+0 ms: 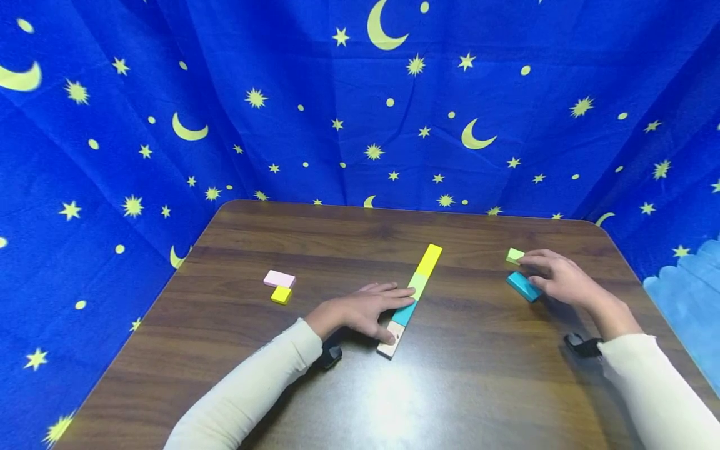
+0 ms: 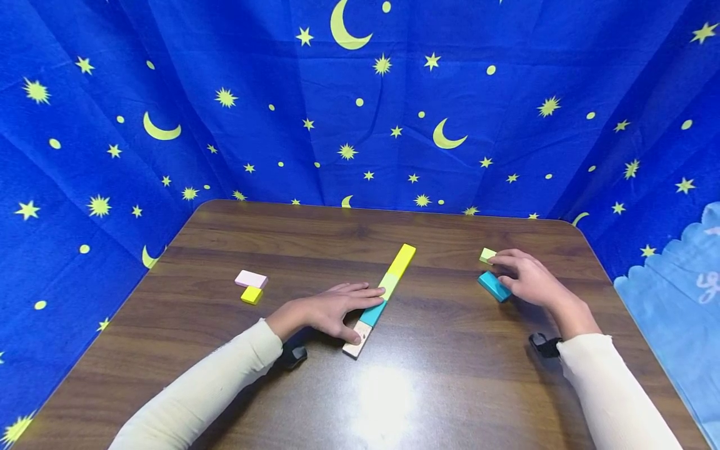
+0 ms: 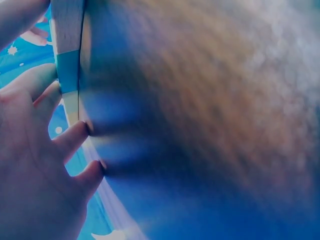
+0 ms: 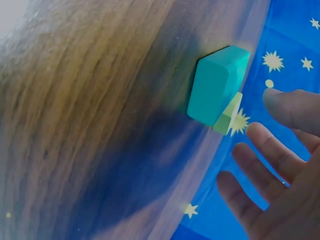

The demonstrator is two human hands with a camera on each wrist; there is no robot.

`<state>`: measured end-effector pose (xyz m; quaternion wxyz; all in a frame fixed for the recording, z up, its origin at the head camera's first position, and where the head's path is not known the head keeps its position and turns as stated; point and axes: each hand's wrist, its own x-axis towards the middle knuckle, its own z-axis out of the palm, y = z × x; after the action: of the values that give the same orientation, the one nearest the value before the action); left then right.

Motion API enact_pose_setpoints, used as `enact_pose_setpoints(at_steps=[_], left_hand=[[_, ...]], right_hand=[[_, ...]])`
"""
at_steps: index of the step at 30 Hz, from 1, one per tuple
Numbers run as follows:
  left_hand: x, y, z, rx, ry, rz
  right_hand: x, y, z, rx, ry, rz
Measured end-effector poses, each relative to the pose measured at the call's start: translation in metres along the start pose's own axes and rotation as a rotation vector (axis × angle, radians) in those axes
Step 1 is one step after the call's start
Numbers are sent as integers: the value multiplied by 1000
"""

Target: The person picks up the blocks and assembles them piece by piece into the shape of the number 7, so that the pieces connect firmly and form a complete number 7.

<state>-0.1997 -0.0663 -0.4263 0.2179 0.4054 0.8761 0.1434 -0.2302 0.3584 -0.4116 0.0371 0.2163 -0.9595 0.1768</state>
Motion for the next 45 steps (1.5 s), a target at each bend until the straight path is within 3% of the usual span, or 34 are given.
enact_pose_setpoints(at_steps=[5,10,21,27,36,45], left_hand=[[-1,0,0,-4,3,5],[-1,-1,0,-6,0,2],[1,-4,3,-8,9,9],[0,-4,2,-3,15,9],[0,0,0,11,9,10],[0,0,0,14,7,3]], right_hand=[[7,0,0,21,-50,63],[15,1,-1,20,-17,37],[34,5,6,9,-29,80],[44,10,10,-11,4,68],[54,20,12,36,-120,193],[56,24,16,40,-72,203]])
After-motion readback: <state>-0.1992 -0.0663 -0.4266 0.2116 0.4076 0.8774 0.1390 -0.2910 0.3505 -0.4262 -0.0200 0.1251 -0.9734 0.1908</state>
